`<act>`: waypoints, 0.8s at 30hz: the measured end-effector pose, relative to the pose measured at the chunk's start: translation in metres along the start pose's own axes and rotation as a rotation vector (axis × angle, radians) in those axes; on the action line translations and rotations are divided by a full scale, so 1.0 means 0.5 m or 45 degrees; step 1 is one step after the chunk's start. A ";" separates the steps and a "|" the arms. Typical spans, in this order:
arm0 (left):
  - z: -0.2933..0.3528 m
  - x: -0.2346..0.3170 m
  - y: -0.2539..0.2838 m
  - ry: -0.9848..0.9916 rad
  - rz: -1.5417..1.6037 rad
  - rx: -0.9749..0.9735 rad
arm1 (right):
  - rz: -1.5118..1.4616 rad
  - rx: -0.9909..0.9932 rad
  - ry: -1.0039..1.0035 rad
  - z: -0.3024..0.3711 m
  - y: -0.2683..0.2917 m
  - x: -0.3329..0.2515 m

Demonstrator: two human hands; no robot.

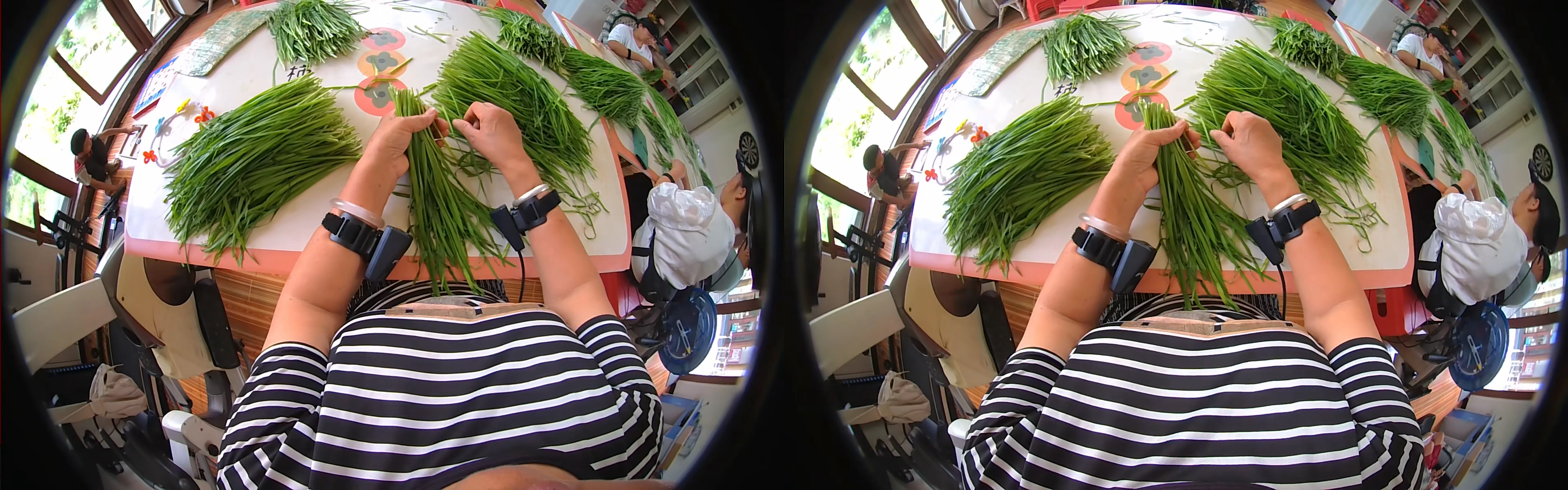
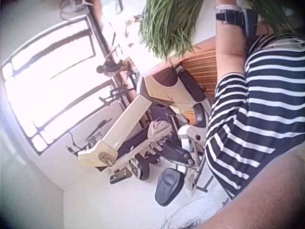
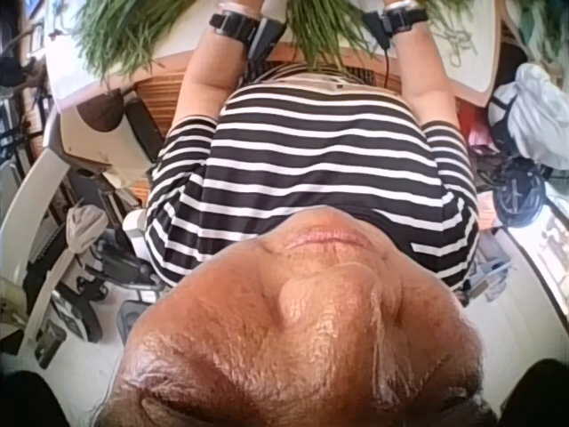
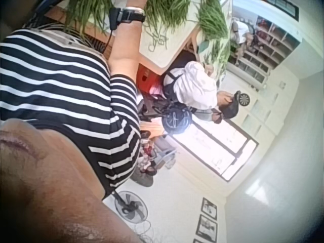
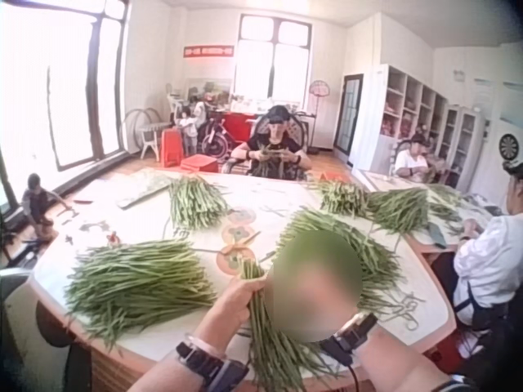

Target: The person repeatedly picks up long green vegetable stalks from a pile on the table, strips off outer layers or unwanted parts by hand, and places the cleaned stalks into a separate pile. The process is continuous and repetitive, with no tools used.

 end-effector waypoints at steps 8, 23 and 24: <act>-0.005 -0.011 0.007 -0.074 0.043 -0.033 | -0.293 -0.112 0.012 0.041 0.033 -0.049; -0.007 -0.007 0.007 0.032 0.075 0.047 | -0.029 -0.180 -0.024 0.029 -0.008 -0.012; -0.006 -0.007 0.008 0.025 0.076 0.034 | -0.053 -0.153 -0.046 0.029 -0.006 -0.012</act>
Point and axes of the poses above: each hand's wrist, its own z-axis away from the middle knuckle, its own y-axis out of the back of the hand, x = y × z, the point moved 2 cm from there along -z, towards the middle knuckle, and after that the axes turned 10 degrees about -y, right-handed, at the moved point
